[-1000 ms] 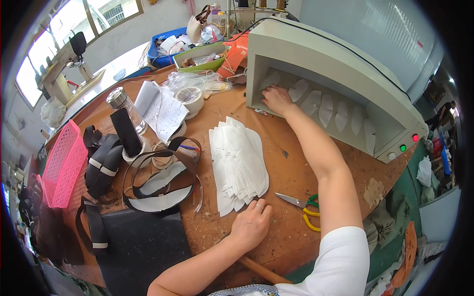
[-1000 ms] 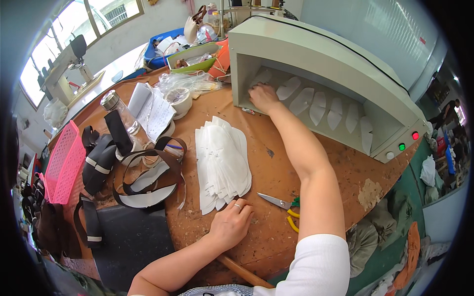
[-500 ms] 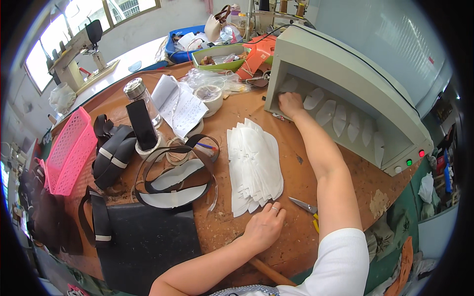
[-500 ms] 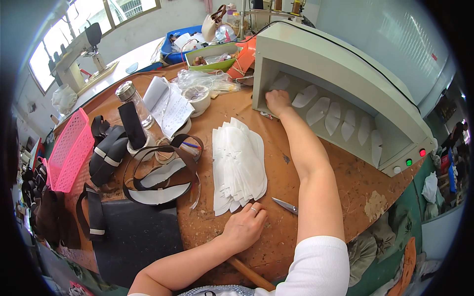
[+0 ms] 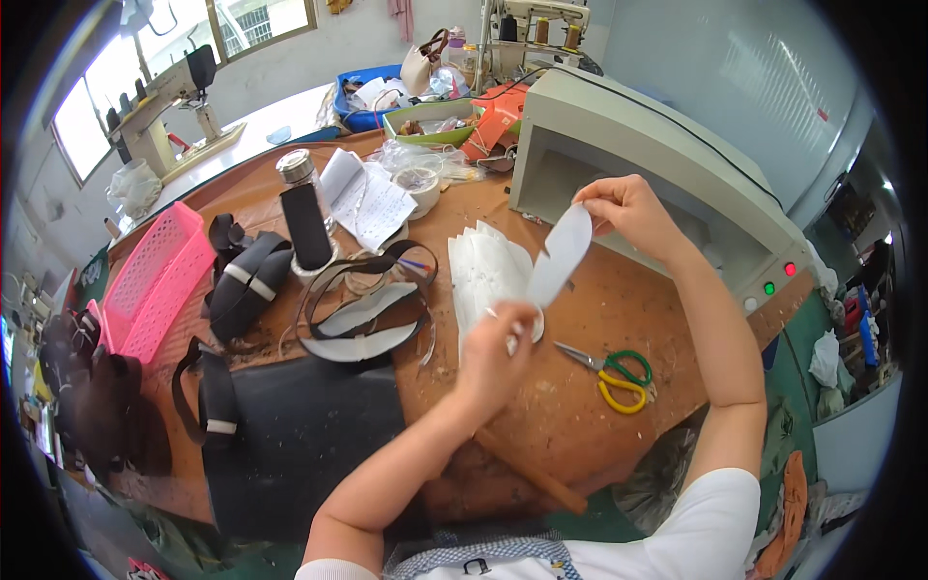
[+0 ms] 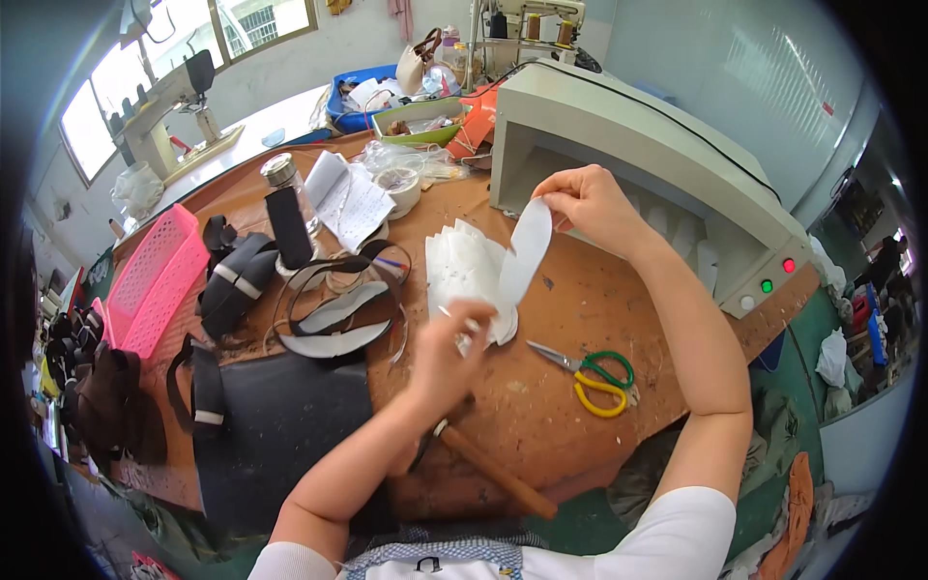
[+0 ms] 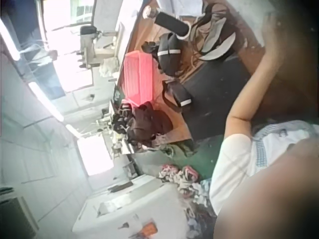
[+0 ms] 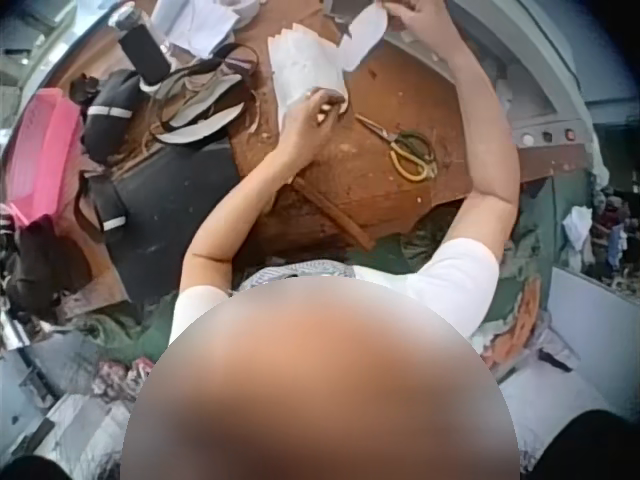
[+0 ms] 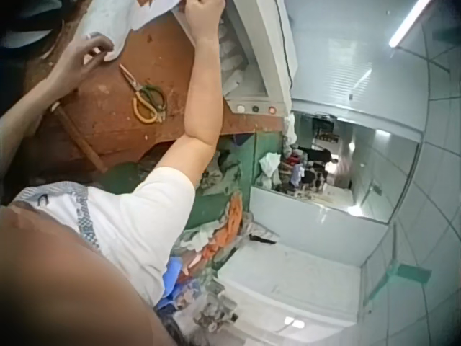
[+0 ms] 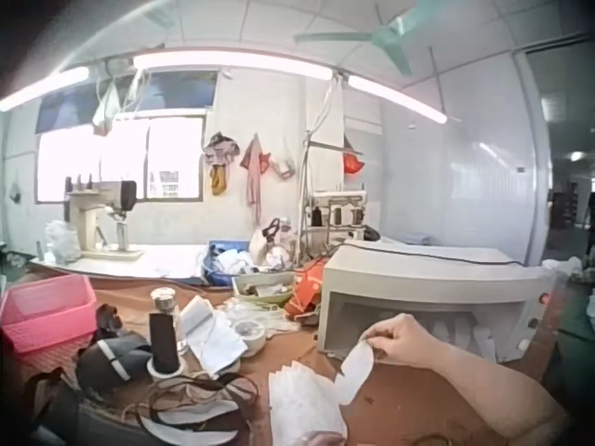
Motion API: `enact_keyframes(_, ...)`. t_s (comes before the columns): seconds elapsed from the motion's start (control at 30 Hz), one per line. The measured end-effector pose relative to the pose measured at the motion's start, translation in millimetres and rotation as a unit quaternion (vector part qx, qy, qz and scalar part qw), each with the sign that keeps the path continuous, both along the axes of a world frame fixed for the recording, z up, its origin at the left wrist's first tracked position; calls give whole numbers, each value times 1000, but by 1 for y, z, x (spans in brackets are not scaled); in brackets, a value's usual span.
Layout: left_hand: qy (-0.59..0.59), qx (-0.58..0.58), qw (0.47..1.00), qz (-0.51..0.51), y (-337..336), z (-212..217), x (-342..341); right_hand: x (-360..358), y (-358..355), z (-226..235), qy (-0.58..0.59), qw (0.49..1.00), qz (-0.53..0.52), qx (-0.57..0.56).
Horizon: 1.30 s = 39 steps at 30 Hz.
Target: Assembling shoe upper components by inserting stiffeners and processing them through a heat press.
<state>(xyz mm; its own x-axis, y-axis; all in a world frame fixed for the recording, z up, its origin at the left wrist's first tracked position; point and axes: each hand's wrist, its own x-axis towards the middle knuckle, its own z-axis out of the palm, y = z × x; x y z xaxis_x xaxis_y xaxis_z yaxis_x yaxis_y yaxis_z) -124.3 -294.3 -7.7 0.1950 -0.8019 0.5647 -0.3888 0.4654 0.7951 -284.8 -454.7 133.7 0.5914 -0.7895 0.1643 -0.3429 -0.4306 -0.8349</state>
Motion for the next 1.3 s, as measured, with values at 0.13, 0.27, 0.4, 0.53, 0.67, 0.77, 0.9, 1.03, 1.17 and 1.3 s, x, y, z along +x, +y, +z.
enact_keyframes(0.13, -16, -10, 1000, 8, 31, 76, 33, 19, 79, 25, 49, 994, 97, 12)
enact_keyframes(0.27, 79, 130, 986, -70, 69, 84, 60, 48, 143, 14, 70, 971, 216, -70)
enact_keyframes(0.4, 157, 233, 959, -27, 139, 91, 101, 77, 216, -10, -89, 977, 55, -188)
enact_keyframes(0.53, 270, 182, 945, -7, 203, 79, 117, 89, 298, -101, -189, 746, 411, 488)
enact_keyframes(0.67, 337, 155, 927, 52, 252, 76, 97, 136, 359, -155, -446, 565, 279, 636)
enact_keyframes(0.77, 422, 108, 894, 105, 289, 49, 98, 152, 348, -181, -464, 534, 238, 665)
enact_keyframes(0.9, 442, 114, 869, 191, 317, 21, 104, 162, 344, -185, -426, 590, 149, 670)
enact_keyframes(1.03, 419, 107, 862, 266, 335, 11, 116, 167, 351, -172, -314, 650, 194, 665)
enact_keyframes(1.17, 352, 95, 891, 271, 345, 28, 130, 149, 380, -146, -52, 816, 351, 457)
enact_keyframes(1.3, 273, 105, 919, 266, 338, 56, 118, 164, 382, -127, -155, 971, 169, -67)
